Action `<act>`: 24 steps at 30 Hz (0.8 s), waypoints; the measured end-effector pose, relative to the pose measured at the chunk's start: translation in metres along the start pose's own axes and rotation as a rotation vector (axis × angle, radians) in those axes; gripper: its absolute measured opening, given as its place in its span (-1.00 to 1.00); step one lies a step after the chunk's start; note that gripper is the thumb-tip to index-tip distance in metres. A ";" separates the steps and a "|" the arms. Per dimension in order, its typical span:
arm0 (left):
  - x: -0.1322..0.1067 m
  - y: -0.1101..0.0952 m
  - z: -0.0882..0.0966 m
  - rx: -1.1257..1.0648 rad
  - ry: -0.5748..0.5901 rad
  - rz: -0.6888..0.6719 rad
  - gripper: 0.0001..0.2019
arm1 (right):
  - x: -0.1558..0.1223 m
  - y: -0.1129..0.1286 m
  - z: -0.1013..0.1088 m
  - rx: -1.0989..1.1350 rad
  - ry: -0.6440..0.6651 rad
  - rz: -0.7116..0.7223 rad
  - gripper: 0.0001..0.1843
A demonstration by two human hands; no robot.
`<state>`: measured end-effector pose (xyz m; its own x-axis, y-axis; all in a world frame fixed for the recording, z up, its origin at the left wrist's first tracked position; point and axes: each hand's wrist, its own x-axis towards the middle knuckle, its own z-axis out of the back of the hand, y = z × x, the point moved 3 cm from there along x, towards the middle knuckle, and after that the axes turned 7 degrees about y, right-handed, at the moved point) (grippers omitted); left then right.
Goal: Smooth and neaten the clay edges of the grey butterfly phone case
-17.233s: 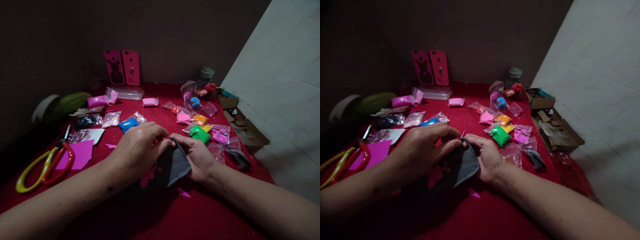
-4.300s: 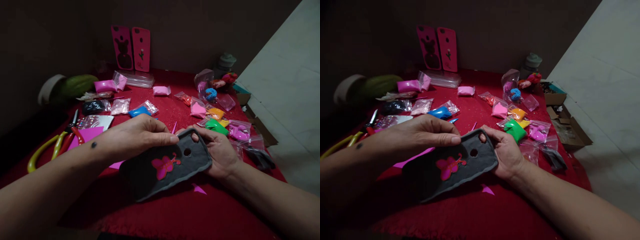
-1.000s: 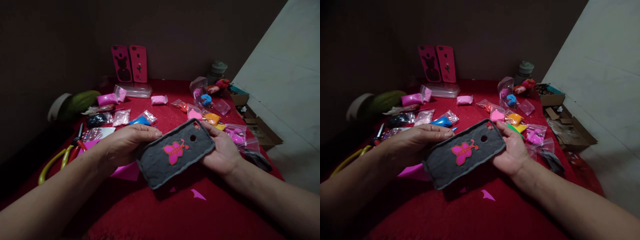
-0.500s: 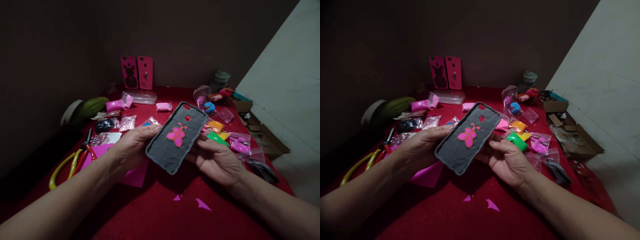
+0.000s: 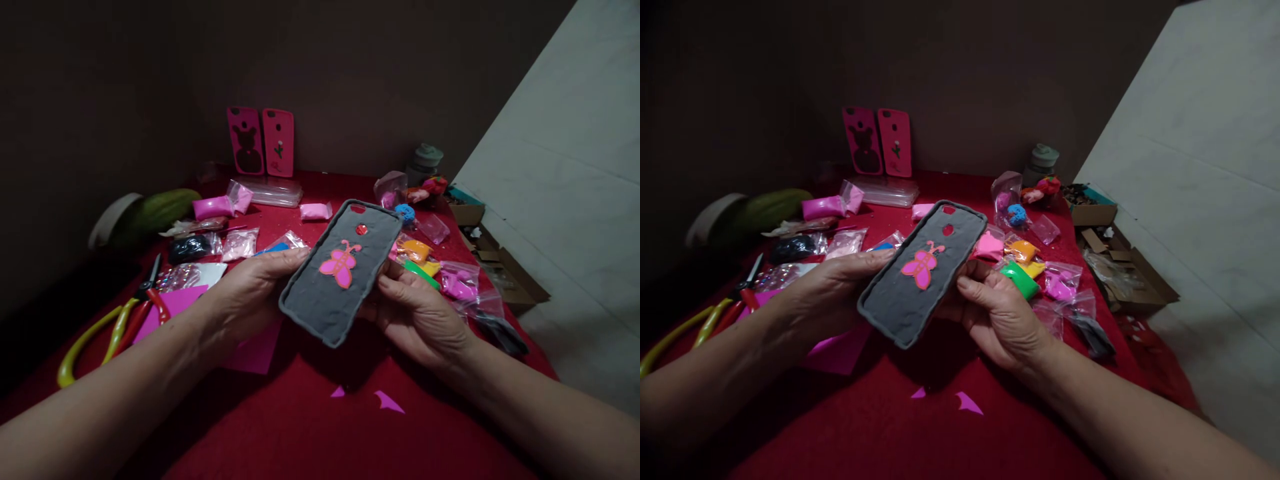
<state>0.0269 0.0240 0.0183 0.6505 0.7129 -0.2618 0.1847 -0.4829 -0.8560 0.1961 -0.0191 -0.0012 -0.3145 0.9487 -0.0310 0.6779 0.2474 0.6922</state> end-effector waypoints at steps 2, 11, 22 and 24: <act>0.000 0.000 -0.001 0.012 0.009 0.012 -0.76 | -0.001 0.001 -0.001 -0.004 0.010 0.015 -0.84; -0.002 -0.001 0.002 0.109 0.027 0.035 -0.76 | -0.005 0.007 0.000 -0.037 0.030 -0.011 -0.82; 0.001 -0.012 0.017 0.742 -0.114 -0.236 -0.81 | -0.013 0.058 -0.006 0.058 -0.430 0.149 -0.63; 0.002 -0.002 0.009 0.990 -0.100 -0.268 -0.86 | -0.016 0.061 -0.005 0.068 -0.515 0.153 -0.61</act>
<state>0.0213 0.0312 0.0153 0.6046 0.7965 -0.0058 -0.4049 0.3011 -0.8634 0.2394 -0.0200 0.0451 0.1456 0.9444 -0.2947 0.7373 0.0950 0.6688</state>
